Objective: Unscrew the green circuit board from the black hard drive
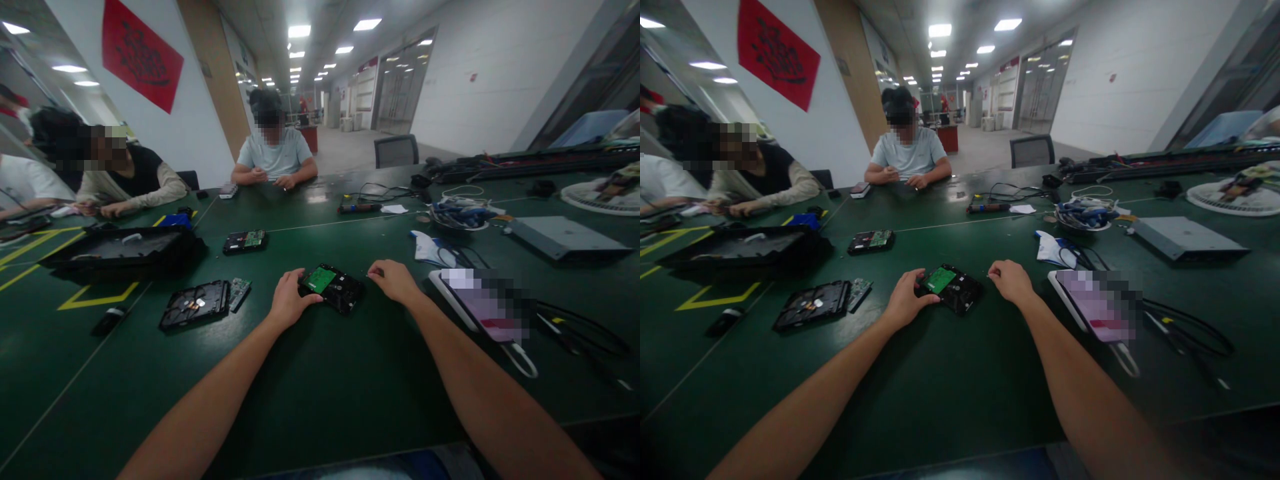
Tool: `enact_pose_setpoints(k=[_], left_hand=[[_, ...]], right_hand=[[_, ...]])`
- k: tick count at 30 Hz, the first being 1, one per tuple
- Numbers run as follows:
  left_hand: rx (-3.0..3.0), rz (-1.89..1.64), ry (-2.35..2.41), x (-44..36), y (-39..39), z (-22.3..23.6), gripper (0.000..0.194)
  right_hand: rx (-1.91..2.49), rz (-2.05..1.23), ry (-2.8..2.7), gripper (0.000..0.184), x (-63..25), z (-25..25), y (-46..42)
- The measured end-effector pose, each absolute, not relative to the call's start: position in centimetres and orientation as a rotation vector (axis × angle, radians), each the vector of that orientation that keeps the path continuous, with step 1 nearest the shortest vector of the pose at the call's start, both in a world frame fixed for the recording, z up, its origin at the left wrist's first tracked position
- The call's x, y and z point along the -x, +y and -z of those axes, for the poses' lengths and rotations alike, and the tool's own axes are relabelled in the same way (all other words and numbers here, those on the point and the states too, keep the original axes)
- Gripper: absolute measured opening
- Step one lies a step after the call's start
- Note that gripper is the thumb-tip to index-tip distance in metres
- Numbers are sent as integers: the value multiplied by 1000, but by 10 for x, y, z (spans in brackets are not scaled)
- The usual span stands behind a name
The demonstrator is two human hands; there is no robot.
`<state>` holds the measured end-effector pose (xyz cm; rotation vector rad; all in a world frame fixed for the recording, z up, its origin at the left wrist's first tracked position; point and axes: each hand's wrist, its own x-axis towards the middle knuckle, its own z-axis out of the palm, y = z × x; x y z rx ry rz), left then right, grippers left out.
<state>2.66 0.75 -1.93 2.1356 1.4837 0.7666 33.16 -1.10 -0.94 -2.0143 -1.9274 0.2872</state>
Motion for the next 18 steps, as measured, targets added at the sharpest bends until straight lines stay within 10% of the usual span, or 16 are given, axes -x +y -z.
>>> enact_pose_setpoints(k=[18], left_hand=[[-2269,-689,1452,-27,5,15,84]], right_hand=[[2053,-215,-1844,12,-325,2,-14]])
